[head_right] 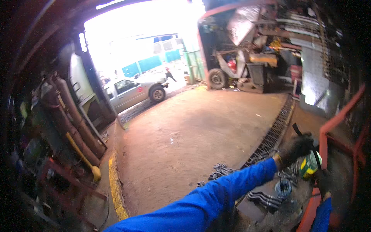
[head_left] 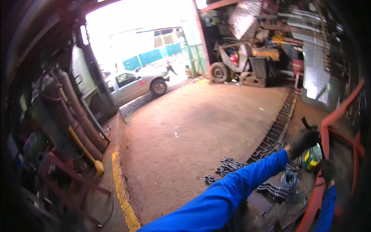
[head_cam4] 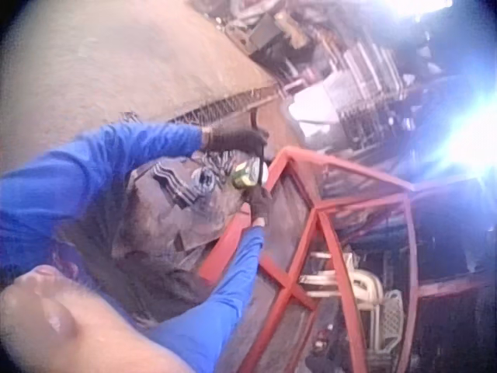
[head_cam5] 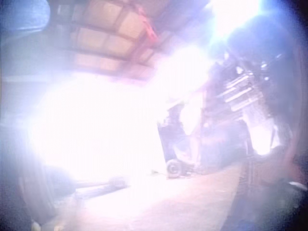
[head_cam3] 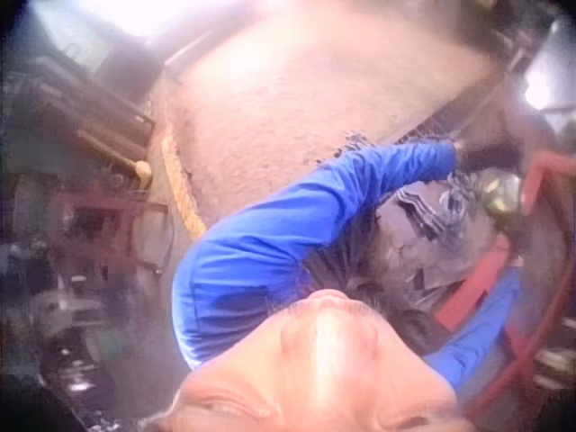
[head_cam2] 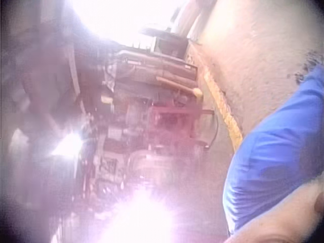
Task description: The person sits on the floor and arranges several wavy metal rods on a flat metal plate. They then use a roll of black tape to wrap the rods together, securing them into a bundle.
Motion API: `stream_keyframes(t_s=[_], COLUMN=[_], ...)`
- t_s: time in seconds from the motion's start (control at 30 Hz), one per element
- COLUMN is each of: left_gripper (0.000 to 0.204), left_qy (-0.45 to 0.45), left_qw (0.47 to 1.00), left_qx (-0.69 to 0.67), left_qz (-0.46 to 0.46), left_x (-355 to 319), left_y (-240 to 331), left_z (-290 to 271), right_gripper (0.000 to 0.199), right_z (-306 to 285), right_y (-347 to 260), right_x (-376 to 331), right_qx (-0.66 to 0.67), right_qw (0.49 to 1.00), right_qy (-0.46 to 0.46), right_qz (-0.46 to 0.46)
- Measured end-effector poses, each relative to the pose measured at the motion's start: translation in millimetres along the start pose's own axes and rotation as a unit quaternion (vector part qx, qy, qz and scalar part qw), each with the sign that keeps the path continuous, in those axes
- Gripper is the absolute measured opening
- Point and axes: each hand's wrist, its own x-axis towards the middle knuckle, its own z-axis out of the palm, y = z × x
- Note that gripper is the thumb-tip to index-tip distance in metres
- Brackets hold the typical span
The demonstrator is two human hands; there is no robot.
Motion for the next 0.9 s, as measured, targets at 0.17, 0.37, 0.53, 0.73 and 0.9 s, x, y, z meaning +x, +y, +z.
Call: stream_keyframes(t_s=[0.17, 0.37, 0.53, 0.73, 0.9], left_gripper=[0.068, 0.061, 0.053, 0.028, 0.029], left_qy=[0.038, 0.015, -0.009, 0.022, -0.004], left_qw=[0.999, 0.972, 0.918, 0.873, 0.896], left_qx=[-0.007, 0.174, 0.382, 0.363, 0.33], left_qz=[-0.017, -0.157, -0.109, -0.326, -0.298], left_x=[-8.3, -24.7, -37.1, -42.8, -41.7], left_y=[24.5, 15.9, 6.8, -15.1, -13.3], left_z=[-44.8, -56.5, -45.7, -60.8, -50.2], right_gripper=[0.036, 0.034, 0.035, 0.03, 0.034], right_z=[17.0, 13.0, 16.9, 35.0, 46.2], right_y=[-9.1, 30.7, 13.8, 16.2, -9.8], right_x=[-26.0, -42.8, -45.9, -36.3, -33.9], right_qx=[-0.092, 0.082, 0.129, 0.138, 0.179], right_qw=[0.993, 0.991, 0.99, 0.989, 0.982], right_qy=[-0.037, -0.084, -0.05, -0.057, -0.031], right_qz=[-0.069, 0.067, 0.039, 0.017, -0.052])
